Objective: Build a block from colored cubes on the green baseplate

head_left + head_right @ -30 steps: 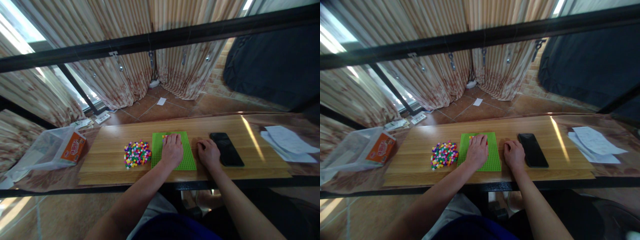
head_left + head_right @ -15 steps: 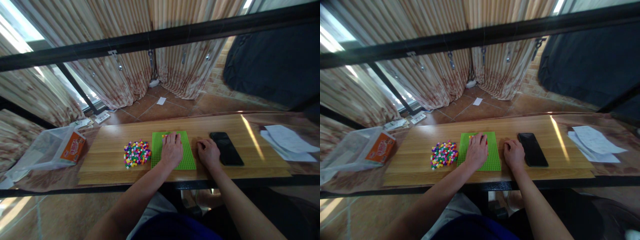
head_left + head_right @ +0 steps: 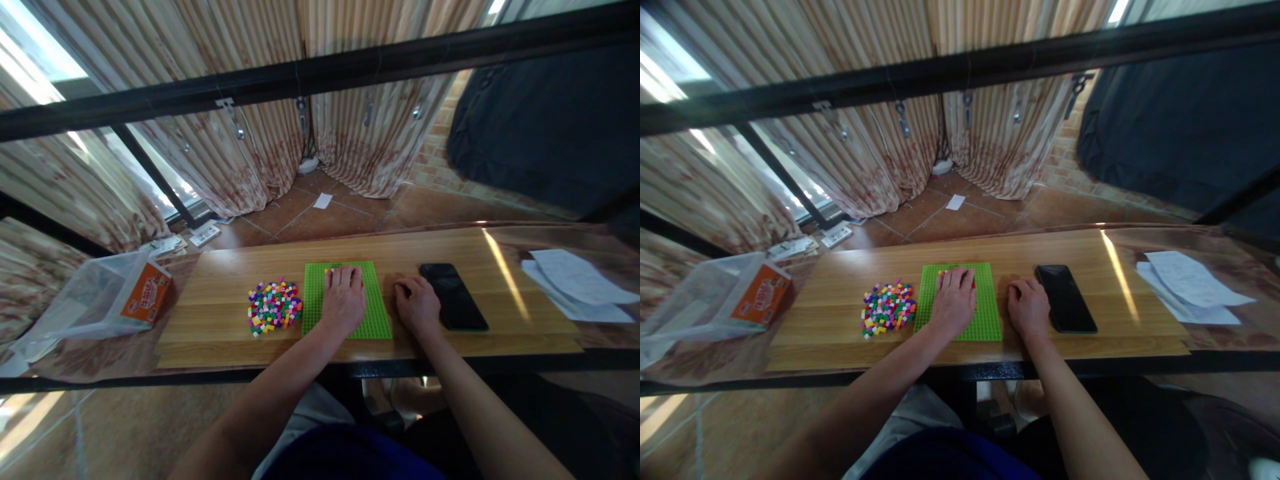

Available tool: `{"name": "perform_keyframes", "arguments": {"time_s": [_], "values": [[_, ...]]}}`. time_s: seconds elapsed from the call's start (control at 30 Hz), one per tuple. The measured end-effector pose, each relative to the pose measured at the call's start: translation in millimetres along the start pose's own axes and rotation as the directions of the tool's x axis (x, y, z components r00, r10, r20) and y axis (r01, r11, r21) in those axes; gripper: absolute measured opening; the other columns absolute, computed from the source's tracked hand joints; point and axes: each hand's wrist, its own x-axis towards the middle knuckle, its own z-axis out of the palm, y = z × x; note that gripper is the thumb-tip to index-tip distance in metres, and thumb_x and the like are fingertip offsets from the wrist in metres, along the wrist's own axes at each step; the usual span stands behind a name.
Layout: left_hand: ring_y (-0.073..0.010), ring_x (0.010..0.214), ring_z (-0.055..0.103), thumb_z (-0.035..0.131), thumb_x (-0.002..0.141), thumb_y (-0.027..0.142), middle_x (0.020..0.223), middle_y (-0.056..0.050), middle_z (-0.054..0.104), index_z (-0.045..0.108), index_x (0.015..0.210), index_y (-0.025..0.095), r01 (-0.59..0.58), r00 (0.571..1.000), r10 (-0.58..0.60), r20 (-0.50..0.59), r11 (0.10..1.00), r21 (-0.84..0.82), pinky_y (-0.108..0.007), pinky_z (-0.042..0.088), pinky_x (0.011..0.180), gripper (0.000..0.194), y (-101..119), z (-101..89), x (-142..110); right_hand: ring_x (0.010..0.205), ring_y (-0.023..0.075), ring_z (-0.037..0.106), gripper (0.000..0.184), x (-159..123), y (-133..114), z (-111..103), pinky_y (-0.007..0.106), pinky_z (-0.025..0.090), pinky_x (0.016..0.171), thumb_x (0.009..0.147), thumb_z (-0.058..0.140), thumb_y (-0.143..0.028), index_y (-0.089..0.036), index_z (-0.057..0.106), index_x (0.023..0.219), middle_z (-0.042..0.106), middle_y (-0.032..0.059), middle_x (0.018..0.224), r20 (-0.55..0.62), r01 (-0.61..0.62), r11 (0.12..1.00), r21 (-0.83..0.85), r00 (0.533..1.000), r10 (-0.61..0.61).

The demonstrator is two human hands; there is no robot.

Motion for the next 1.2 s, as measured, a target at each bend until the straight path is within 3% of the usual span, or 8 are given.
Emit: {"name": "perform_keyframes", "arguments": {"time_s": [0.83, 1.03, 1.2], "values": [[-0.0265, 0.119, 0.046, 0.042, 0.093, 0.028, 0.129, -0.013, 0.052, 0.046, 0.132, 0.013, 0.005, 1.0, -0.005, 0.013, 1.0, -0.012, -0.049, 0.033, 0.109, 0.042, 0, 0.3, 0, 0.083, 0.0211, 0.056, 0.022, 0, 1, 1, 0.032, 0.043, 0.074, 0.085, 0.049, -0.03, -0.019, 0.069, 0.082, 0.065, 0.008, 0.086, 0.007, -0.008, 1.0, 0.003, 1.0, 0.008], [-0.0242, 0.118, 0.048, 0.046, 0.091, 0.025, 0.128, -0.011, 0.054, 0.05, 0.129, 0.015, 0.006, 1.0, -0.01, -0.023, 0.983, -0.183, -0.046, 0.035, 0.109, 0.039, -5, -3.2, -1, 0.083, 0.021, 0.056, 0.022, 0, -1, -1, 0.033, 0.043, 0.073, 0.084, 0.049, -0.029, -0.019, 0.069, 0.083, 0.065, 0.0079, 0.087, 0.015, -0.017, 1.0, -0.002, 1.0, 0.017], [-0.0214, 0.122, 0.048, 0.043, 0.092, 0.022, 0.132, -0.009, 0.054, 0.052, 0.127, 0.019, 0.024, 0.992, -0.066, -0.109, 0.937, -0.348, -0.041, 0.04, 0.106, 0.036, -17, -18.4, -15, 0.083, 0.0217, 0.056, 0.023, 1, -2, -3, 0.033, 0.043, 0.072, 0.084, 0.049, -0.029, -0.019, 0.069, 0.083, 0.065, 0.0084, 0.087, 0.009, -0.013, 1.0, -0.007, 1.0, 0.013]]}}
